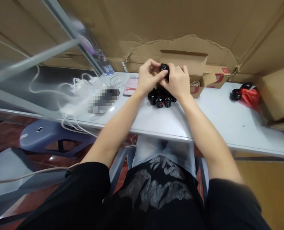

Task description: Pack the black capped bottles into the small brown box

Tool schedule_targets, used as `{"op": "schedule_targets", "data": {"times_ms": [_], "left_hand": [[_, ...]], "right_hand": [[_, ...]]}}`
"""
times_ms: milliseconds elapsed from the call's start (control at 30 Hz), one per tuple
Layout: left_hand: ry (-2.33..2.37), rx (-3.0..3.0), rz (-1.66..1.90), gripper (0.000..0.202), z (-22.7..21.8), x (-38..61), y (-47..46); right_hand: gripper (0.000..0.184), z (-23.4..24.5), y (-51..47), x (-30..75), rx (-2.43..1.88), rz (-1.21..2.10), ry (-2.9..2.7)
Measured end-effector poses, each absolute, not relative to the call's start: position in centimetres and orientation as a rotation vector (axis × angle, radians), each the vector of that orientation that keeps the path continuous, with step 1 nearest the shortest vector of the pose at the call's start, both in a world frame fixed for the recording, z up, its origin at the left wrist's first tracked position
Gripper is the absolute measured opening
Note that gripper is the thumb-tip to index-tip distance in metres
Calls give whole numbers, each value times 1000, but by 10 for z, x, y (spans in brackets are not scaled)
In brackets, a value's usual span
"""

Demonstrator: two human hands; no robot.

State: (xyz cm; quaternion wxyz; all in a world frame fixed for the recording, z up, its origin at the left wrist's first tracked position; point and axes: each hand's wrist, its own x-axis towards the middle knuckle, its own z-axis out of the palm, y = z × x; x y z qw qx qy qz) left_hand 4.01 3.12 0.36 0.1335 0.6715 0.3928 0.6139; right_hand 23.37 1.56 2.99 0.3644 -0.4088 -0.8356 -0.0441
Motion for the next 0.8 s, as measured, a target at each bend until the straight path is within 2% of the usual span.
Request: {"op": "schedule_targets", "data": {"times_ms": [233,567,800], "left_hand": [[1139,1935,1724,65,16,31,29],[1170,1992,1638,70,19,34,20],[1171,2042,1663,70,25,48,15]], "right_hand": [[57,37,16,244,-976,-8,-2240],[43,26,16,230,-1122,-103,-2165],[44,20,19,223,-1114,-148,-2062]]}}
